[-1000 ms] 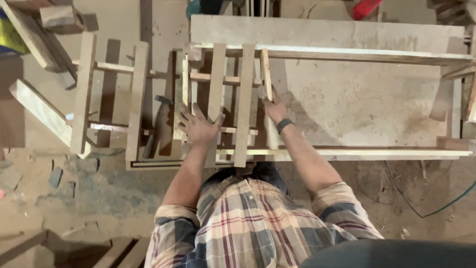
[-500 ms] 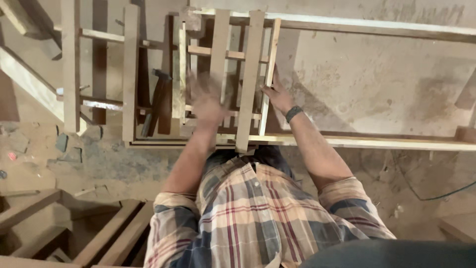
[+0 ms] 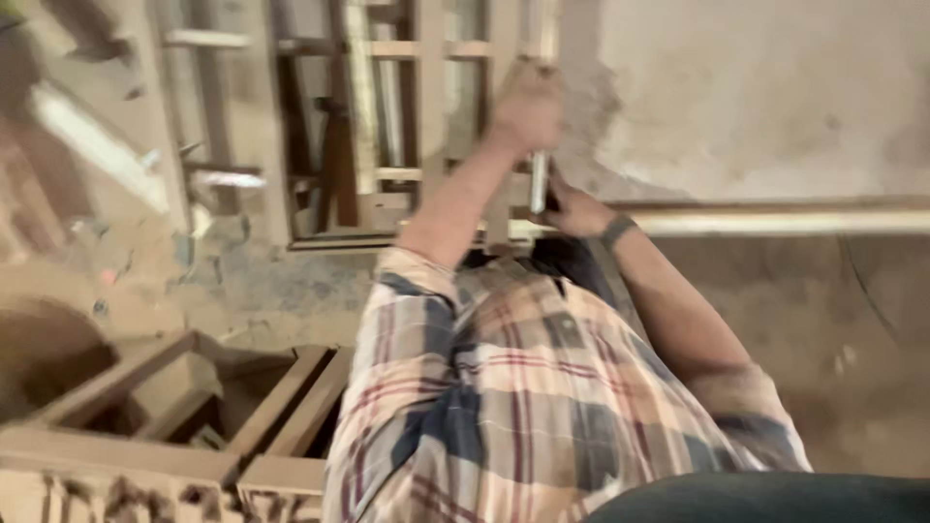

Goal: The person applies wood glue from a red bottle onto wooden slats, spreads it, and positions the slats into a wooden frame on the workbench. They then use a pneumatic nail gun to fasten the slats and use an angle grinder to smooth a piece of wood.

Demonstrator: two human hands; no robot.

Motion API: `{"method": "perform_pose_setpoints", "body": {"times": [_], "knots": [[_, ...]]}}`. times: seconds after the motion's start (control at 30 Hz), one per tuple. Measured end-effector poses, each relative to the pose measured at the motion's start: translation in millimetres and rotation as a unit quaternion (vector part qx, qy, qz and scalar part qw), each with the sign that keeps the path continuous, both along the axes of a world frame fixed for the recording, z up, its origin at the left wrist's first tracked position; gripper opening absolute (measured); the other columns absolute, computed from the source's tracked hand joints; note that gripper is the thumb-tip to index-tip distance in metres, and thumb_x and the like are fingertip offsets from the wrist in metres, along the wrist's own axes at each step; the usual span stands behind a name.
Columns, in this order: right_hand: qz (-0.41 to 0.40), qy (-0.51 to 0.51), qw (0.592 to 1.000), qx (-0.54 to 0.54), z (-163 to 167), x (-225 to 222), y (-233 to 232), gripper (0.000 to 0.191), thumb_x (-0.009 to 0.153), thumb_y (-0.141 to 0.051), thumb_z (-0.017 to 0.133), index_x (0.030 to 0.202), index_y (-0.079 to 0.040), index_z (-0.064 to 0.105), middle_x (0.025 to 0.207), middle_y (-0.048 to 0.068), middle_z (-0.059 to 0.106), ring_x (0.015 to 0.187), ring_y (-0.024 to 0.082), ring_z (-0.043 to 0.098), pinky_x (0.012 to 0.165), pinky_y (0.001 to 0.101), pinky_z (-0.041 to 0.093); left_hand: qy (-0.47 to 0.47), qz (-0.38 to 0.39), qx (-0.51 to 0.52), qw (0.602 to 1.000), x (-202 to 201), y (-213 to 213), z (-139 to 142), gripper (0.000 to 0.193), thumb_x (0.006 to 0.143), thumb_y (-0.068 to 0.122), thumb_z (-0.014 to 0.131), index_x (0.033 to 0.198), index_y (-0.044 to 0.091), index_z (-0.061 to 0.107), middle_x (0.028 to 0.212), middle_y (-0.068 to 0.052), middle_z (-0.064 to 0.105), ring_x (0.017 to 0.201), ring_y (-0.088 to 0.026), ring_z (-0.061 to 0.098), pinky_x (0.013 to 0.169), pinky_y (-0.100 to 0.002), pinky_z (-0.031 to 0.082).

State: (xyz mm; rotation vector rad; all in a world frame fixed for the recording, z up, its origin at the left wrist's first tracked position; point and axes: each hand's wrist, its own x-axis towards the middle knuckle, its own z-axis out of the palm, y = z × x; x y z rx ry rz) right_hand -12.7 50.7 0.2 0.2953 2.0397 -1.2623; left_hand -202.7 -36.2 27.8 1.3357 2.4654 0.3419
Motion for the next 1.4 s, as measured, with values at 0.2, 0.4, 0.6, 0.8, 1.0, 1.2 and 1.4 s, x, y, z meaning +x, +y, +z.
{"method": "perform_pose_setpoints", "body": {"times": [0.2,0.4,0.6,0.8,1.0,1.2,1.4], "knots": [[0.057,0.023,0.998,0.024,-29,-10,5,0.117,0.086,-0.031,0.077,0.164,-0.01,-0.007,0.148,0.024,0.053,0.135,0.033,0.053,0.112,0.0407,0.04,0.0,-0.031,0.007,0.999,1,-7,16,0.036,0.08,0.026,0.062,0.107,0.004,0.071,0.121,-0.015,0.066,0.125,-0.025,0.058,0.12,-0.048,0.02],[0.012,0.064,0.997,-0.052,-33,-8,-2,0.114,0.084,-0.029,0.073,0.163,-0.006,-0.006,0.148,0.024,0.053,0.129,0.033,0.059,0.105,0.0399,0.047,0.005,-0.037,-0.039,0.999,-3,-17,27,0.031,0.075,0.021,0.061,0.098,0.006,0.074,0.117,-0.015,0.067,0.124,-0.022,0.056,0.119,-0.049,0.019],[0.051,0.026,0.998,0.034,-26,-18,-25,0.111,0.088,-0.035,0.069,0.164,-0.004,-0.007,0.13,0.022,0.068,0.118,0.034,0.067,0.102,0.0401,0.051,0.014,-0.034,-0.052,0.998,-10,-37,30,0.035,0.086,0.032,0.063,0.104,0.004,0.076,0.12,-0.012,0.069,0.128,-0.022,0.055,0.123,-0.048,0.018],[0.056,0.072,0.995,0.051,-17,-18,-33,0.11,0.088,-0.037,0.071,0.162,0.0,-0.002,0.125,0.024,0.069,0.114,0.039,0.067,0.099,0.0414,0.051,0.016,-0.031,-0.054,0.998,-9,-44,25,0.055,0.083,0.047,0.065,0.11,0.0,0.073,0.126,-0.015,0.065,0.131,-0.026,0.051,0.12,-0.051,0.014],[0.077,0.037,0.992,0.096,-8,-15,-32,0.11,0.087,-0.051,0.066,0.164,-0.005,0.002,0.11,0.026,0.073,0.105,0.04,0.071,0.095,0.0435,0.053,0.028,-0.028,-0.055,0.998,-9,-38,10,0.04,0.088,0.03,0.057,0.11,0.002,0.074,0.121,-0.015,0.069,0.127,-0.023,0.057,0.124,-0.051,0.014],[0.064,0.056,0.991,0.105,1,-6,-31,0.108,0.09,-0.057,0.064,0.165,-0.008,0.003,0.113,0.029,0.07,0.111,0.043,0.067,0.099,0.0449,0.05,0.057,-0.071,-0.09,0.992,-3,-34,9,0.041,0.09,0.032,0.055,0.106,0.001,0.077,0.116,-0.015,0.07,0.132,-0.025,0.052,0.125,-0.049,0.015],[0.055,0.025,0.993,0.106,10,0,-7,0.11,0.087,-0.055,0.065,0.165,-0.012,0.0,0.113,0.026,0.072,0.112,0.041,0.067,0.102,0.0424,0.049,0.066,-0.071,-0.08,0.992,7,-12,7,0.037,0.082,0.025,0.057,0.102,0.002,0.078,0.118,-0.014,0.07,0.138,-0.024,0.047,0.125,-0.047,0.016]]}}
